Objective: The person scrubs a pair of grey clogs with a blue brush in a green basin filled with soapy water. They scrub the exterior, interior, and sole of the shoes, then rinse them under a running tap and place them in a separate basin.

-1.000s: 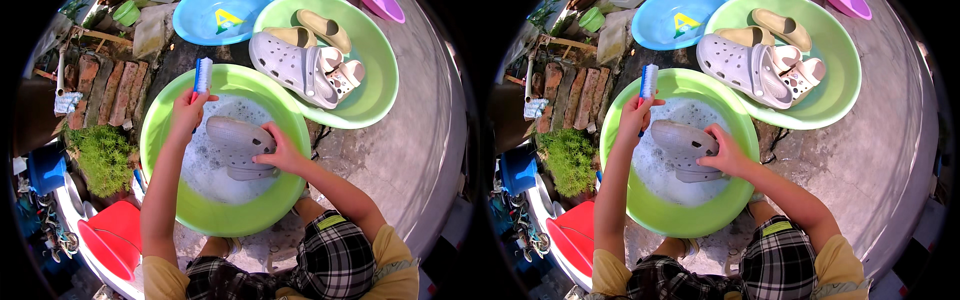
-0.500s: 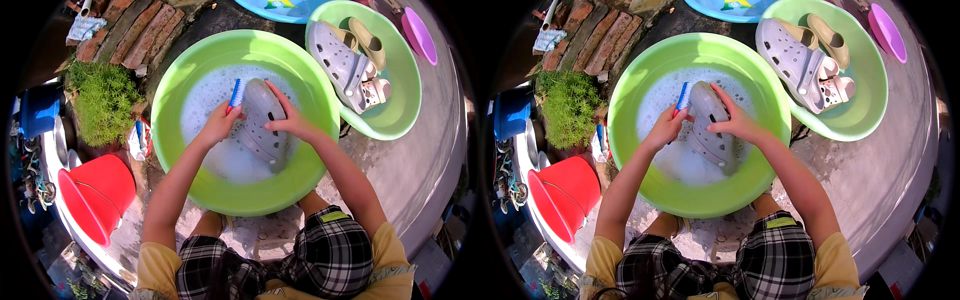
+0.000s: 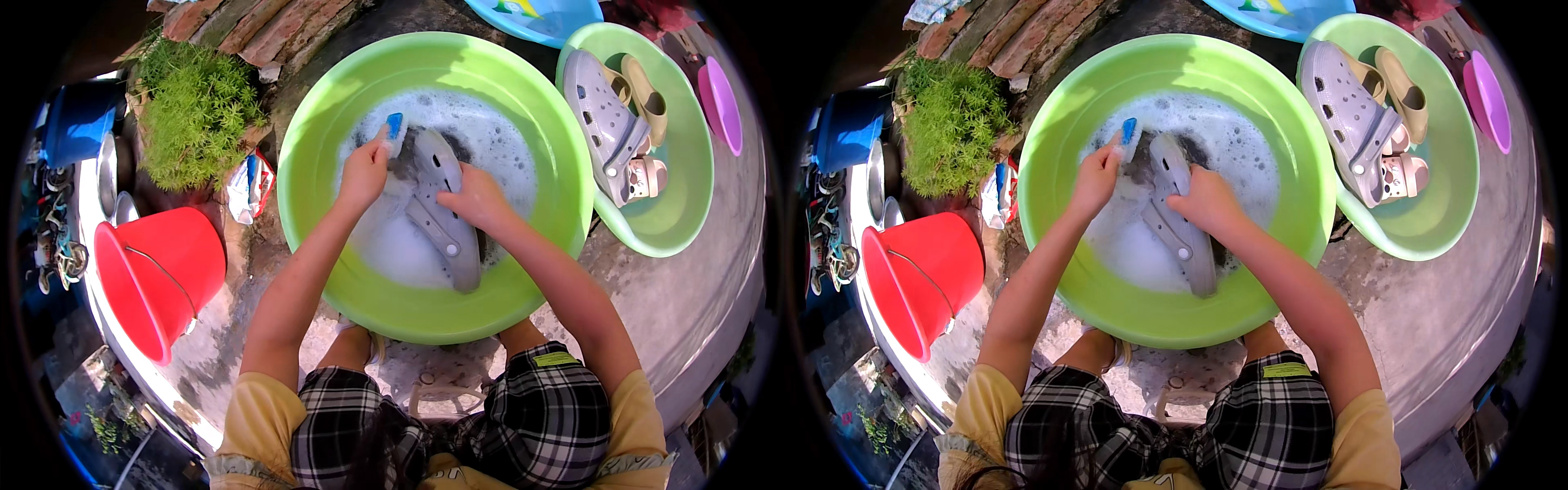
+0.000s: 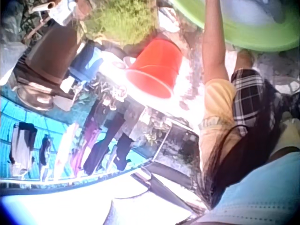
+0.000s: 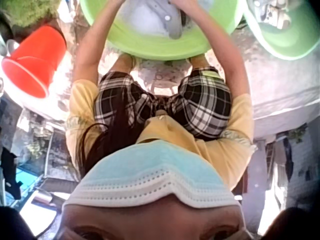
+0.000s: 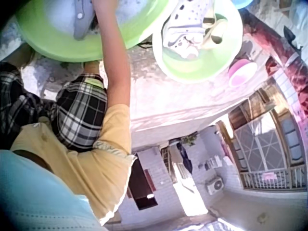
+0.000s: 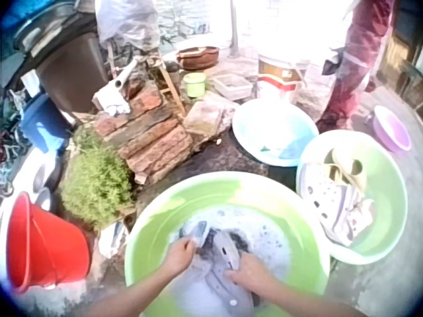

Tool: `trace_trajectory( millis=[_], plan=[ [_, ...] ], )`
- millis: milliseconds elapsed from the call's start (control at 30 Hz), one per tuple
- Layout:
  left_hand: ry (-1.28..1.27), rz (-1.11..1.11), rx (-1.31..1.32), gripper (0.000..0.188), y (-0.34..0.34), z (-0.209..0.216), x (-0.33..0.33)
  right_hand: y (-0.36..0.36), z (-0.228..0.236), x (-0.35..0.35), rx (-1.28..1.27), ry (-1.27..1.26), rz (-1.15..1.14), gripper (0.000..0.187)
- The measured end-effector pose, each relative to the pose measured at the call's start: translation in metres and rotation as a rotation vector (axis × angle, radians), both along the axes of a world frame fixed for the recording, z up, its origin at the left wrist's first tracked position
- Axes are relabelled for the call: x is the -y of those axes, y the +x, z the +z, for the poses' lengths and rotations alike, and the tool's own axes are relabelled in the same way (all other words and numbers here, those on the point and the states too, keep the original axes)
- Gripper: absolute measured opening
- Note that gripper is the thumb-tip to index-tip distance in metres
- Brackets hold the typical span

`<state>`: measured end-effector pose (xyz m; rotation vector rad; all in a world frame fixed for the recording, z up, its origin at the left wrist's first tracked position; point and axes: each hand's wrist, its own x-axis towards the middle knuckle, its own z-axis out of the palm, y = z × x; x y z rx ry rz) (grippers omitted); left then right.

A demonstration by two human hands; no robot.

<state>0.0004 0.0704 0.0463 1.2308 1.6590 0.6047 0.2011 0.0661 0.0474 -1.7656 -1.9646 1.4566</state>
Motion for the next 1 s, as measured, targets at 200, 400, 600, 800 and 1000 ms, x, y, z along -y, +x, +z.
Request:
trace_trajectory(
  millis=[200, 400, 600, 800, 1000],
  plan=[
    [0.154, -0.291, -0.36, 0.034, 0.014, 0.038, 0.008, -0.014, 0.031, 0.014, 0.22, 0.161, 0.06, 0.051],
    [0.287, -0.394, -0.233, 0.037, 0.032, 0.042, 0.036, 0.0, 0.013, 0.009, 0.184, 0.157, 0.112, 0.059],
    [0.21, -0.239, -0.344, 0.036, 0.022, 0.053, 0.002, -0.003, 0.011, 0.018, 0.071, 0.242, 0.103, 0.061],
    [0.238, -0.246, -0.407, 0.037, 0.006, 0.043, -0.004, -0.01, 0.026, 0.021, 0.014, 0.211, 0.094, 0.062],
    [0.248, -0.313, -0.352, 0.037, 0.015, 0.052, 0.007, 0.003, 0.03, 0.02, -0.065, 0.122, 0.106, 0.064]
  ],
)
